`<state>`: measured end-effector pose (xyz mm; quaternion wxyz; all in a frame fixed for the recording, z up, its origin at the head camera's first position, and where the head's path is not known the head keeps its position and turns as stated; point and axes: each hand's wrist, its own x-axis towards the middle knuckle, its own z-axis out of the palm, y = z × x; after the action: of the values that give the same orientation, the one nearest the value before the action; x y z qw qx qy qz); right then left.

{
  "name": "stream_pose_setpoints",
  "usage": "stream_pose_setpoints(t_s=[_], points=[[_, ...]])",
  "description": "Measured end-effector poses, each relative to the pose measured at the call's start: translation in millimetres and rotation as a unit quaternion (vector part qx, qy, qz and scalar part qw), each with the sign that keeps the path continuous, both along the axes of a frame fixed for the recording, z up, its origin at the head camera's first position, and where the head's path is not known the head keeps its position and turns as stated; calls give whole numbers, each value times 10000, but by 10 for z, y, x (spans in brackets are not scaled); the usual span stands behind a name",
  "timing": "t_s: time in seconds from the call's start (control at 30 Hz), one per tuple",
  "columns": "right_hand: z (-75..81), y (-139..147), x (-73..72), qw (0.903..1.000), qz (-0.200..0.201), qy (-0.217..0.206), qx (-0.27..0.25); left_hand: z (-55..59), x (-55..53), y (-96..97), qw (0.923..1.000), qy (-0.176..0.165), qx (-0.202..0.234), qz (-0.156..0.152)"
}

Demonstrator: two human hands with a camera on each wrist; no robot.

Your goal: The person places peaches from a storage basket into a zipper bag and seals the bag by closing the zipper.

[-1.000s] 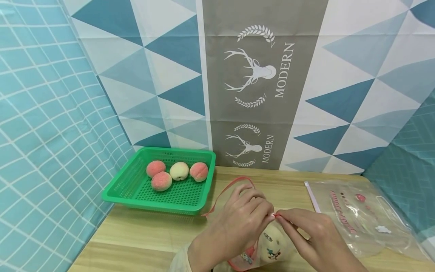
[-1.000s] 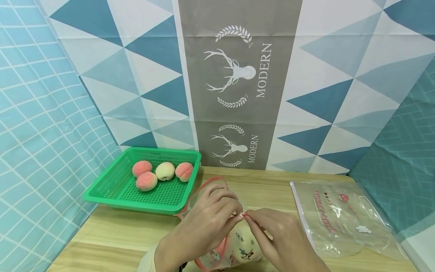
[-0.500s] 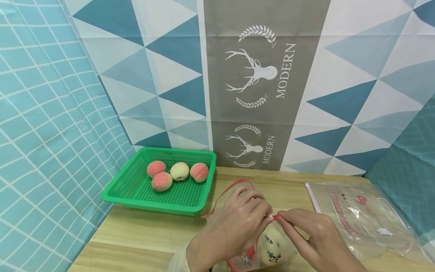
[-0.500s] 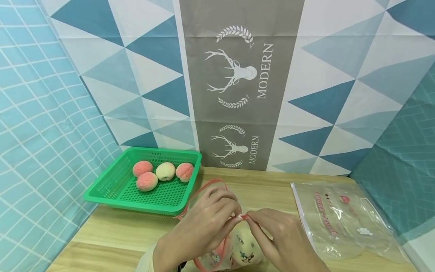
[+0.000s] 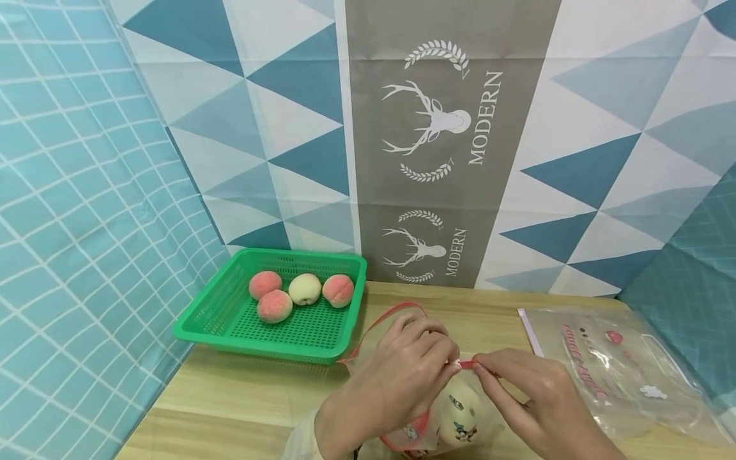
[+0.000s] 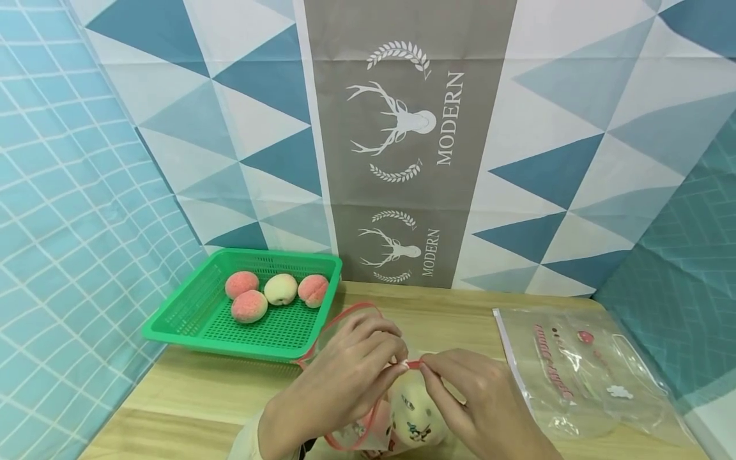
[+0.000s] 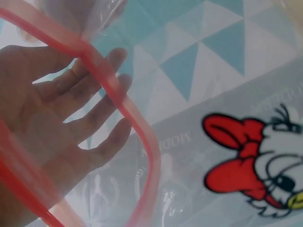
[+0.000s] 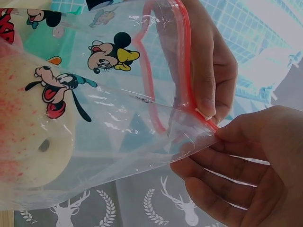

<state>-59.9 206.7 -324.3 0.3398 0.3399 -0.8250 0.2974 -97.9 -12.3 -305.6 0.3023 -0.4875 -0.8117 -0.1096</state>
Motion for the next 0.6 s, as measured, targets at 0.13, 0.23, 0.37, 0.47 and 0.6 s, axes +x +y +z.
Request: stream_pose_setpoints(t_s=[0.13, 0.23, 0.37, 0.47, 0.6], points=[[4, -2, 10, 9999, -107, 9, 18, -7, -13, -14, 9999, 26, 64, -85], [7, 8, 10, 9999, -122, 16, -32, -4, -23, -18, 9997, 159, 81, -161], [3, 20, 6, 9999, -98, -14, -77, 4, -21, -29, 9997, 63, 75, -212], [4, 33, 5, 9999, -165, 16, -37, 6, -18, -41, 9997, -86, 65, -214], [0, 52, 5, 9994, -315, 106, 39, 4, -16, -58, 9996, -216, 6, -187]])
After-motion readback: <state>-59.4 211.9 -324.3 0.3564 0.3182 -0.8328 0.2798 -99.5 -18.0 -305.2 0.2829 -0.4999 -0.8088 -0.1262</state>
